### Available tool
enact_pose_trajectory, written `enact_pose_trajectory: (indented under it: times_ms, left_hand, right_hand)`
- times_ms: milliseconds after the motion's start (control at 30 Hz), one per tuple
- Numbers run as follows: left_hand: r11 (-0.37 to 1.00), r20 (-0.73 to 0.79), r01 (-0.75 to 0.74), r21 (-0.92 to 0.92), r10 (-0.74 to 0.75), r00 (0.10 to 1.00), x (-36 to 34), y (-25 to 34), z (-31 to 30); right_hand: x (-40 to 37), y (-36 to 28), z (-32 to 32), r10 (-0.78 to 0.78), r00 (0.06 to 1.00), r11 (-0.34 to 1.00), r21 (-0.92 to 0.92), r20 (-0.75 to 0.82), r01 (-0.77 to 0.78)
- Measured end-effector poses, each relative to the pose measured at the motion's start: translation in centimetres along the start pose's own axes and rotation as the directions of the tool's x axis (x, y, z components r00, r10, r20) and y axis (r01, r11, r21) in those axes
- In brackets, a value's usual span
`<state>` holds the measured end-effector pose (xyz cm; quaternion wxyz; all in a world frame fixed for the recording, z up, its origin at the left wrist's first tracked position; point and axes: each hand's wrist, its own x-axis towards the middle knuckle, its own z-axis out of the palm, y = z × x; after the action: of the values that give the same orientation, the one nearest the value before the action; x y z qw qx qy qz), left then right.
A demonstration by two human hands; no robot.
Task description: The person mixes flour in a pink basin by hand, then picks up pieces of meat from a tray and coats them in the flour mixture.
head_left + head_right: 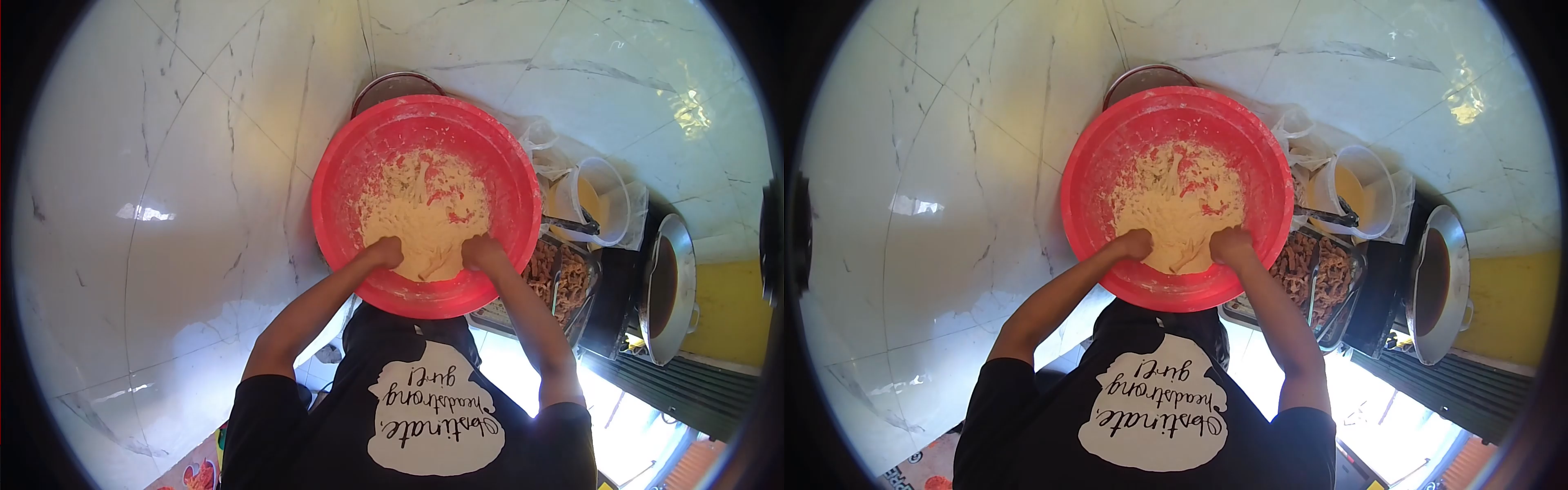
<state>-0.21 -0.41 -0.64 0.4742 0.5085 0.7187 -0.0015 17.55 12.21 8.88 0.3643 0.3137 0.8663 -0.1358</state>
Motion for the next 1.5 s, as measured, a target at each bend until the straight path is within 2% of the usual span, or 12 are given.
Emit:
enact_pose_trajectory:
  times_ms: [133, 200, 333, 433, 500, 733, 800, 900, 1100, 1233, 1300, 1500]
  left_hand:
    - [0.983, -0.018, -0.180, 0.043, 0.181, 0.983, 1.8, 0.5, 2.5]
    - [0.813, 0.125, 0.031, -0.581, 0.051, 0.991, 1.7, 1.3, 2.5]
    - [0.644, 0.044, 0.027, -0.765, 0.010, 0.999, 1.3, 1.8, 1.4]
    - [0.754, -0.211, -0.030, -0.656, -0.144, 0.967, 0.7, 2.9, 1.0]
    - [0.981, -0.263, -0.114, -0.158, 0.070, 0.962, 0.1, 4.1, 1.6]
    - [0.975, 0.039, -0.196, 0.104, 0.193, 0.980, 0.1, 4.2, 1.7]
    - [0.916, 0.180, -0.349, -0.200, 0.384, 0.906, 0.6, 2.6, 0.4]
    - [0.930, -0.097, -0.364, -0.055, 0.358, 0.929, -0.3, 2.4, -0.8]
    - [0.909, 0.186, -0.417, 0.019, 0.407, 0.894, -2.0, 3.7, -0.6]
    - [0.918, 0.210, -0.381, -0.112, 0.396, 0.894, -1.4, 3.2, -0.7]
    - [0.952, -0.092, -0.305, 0.008, 0.304, 0.948, -1.1, 3.0, -0.9]
    - [0.915, 0.116, -0.392, 0.092, 0.381, 0.917, -1.8, 3.2, 0.0]
  right_hand:
    - [-0.7, -1.9, 0.6, -0.179, 0.946, 0.983, 0.085, 0.270, 0.162]
    - [-1.3, -2.4, 0.8, -0.181, 0.957, 0.970, 0.205, 0.228, 0.135]
    - [0.3, -0.9, 2.2, -0.246, 0.929, 0.955, 0.235, 0.276, 0.183]
    - [1.2, -0.1, 2.5, -0.241, 0.970, 0.887, 0.413, 0.027, 0.208]
    - [2.9, 0.1, 3.8, -0.335, 0.861, 0.832, 0.309, -0.382, 0.461]
    - [2.3, -1.6, 2.0, -0.314, 0.942, 0.944, 0.138, 0.114, 0.298]
    - [1.8, -1.7, 0.9, -0.362, 0.876, 0.925, 0.236, 0.318, 0.297]
    - [2.6, -1.3, 3.3, -0.336, 0.939, 0.892, 0.298, -0.071, 0.342]
    - [2.4, -2.7, 2.7, -0.457, 0.881, 0.851, 0.347, 0.121, 0.394]
    - [2.3, -2.2, 1.9, -0.449, 0.881, 0.854, 0.361, 0.148, 0.375]
    - [2.6, -2.2, 2.0, -0.330, 0.939, 0.857, 0.389, -0.091, 0.339]
    - [2.4, -2.6, 3.3, -0.347, 0.937, 0.911, 0.251, 0.030, 0.329]
